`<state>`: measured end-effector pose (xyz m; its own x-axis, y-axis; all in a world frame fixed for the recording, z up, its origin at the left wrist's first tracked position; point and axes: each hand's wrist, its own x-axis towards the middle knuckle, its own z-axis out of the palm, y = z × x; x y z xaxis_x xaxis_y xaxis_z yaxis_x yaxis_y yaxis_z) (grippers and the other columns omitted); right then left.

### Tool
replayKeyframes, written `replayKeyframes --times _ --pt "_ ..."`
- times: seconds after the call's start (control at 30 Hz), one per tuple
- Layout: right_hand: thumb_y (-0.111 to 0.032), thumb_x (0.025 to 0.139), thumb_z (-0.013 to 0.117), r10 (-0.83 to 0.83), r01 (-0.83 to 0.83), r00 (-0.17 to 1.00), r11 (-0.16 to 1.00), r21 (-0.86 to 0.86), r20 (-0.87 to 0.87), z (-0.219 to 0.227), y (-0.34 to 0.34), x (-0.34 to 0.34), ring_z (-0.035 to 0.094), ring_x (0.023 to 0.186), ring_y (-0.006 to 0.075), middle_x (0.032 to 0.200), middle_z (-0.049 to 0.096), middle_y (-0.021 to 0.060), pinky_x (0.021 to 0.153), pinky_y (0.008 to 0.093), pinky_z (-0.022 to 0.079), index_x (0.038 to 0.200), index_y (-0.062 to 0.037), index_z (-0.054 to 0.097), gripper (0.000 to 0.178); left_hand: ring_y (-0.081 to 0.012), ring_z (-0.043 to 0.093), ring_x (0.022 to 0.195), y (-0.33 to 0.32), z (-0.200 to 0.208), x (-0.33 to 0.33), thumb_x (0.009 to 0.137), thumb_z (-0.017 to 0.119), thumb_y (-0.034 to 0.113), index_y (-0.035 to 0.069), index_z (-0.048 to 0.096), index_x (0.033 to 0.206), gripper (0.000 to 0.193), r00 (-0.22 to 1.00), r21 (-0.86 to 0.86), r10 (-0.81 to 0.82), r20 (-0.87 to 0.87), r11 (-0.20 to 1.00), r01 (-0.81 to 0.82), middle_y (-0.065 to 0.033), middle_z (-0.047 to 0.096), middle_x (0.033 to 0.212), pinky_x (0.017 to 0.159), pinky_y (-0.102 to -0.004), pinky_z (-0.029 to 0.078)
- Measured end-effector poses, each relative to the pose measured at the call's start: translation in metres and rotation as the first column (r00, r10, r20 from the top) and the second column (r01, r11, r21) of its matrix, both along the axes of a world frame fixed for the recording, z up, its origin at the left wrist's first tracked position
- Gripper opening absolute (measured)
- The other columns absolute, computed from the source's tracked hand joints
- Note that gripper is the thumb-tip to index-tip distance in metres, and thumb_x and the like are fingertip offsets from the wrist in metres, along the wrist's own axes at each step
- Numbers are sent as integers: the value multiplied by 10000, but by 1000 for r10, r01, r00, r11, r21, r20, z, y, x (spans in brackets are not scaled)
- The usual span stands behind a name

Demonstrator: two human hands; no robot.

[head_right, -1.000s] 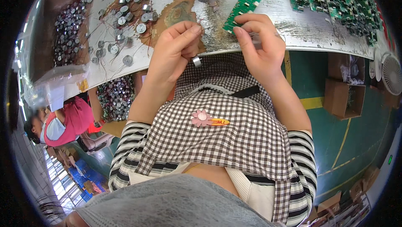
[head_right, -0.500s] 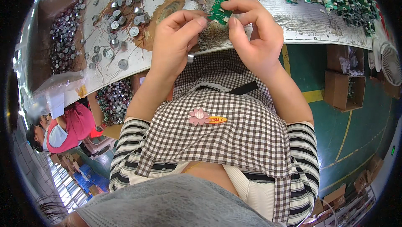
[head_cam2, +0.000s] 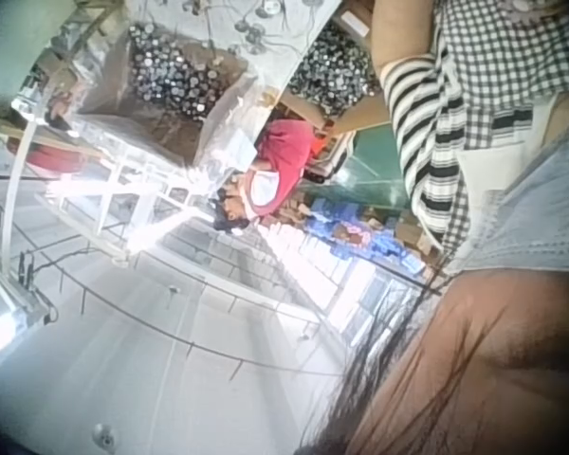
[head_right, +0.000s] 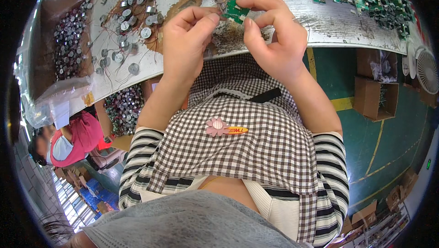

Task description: The person solders small motor wires onto printed circuit boards using a soldering iron.

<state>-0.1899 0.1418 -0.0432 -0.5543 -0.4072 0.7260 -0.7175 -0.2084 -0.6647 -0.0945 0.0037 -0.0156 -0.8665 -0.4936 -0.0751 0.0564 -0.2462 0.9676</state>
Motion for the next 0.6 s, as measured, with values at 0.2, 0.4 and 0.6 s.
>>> replayKeyframes --times 0.2,0.4,0.6 --pt "71 757 618 9 -9 999 1000 13 53 -4 3 6 643 891 212 1017 660 182 721 267 499 751 8 497 137 3 428 598 2 -4 3 836 642 59 -15 635 890 92 1000 -72 -7 9 997 8 24 590 769 509 -159 306" --pt "73 770 613 10 -10 996 1000 2 90 -1 0 5 640 892 211 1019 659 178 737 272 499 760 13 500 128 -2 448 633 0 -1 2 837 638 56 -7 636 871 72 1000 -79 -24 12 997 25 3 616 835 537 -156 325" --pt "84 774 607 44 -43 997 999 -20 69 -4 2 3 634 915 214 1035 649 193 763 277 494 769 18 505 121 -47 527 755 0 0 5 838 632 45 -15 631 857 63 1000 -160 -20 19 987 23 -51 640 939 663 -181 414"
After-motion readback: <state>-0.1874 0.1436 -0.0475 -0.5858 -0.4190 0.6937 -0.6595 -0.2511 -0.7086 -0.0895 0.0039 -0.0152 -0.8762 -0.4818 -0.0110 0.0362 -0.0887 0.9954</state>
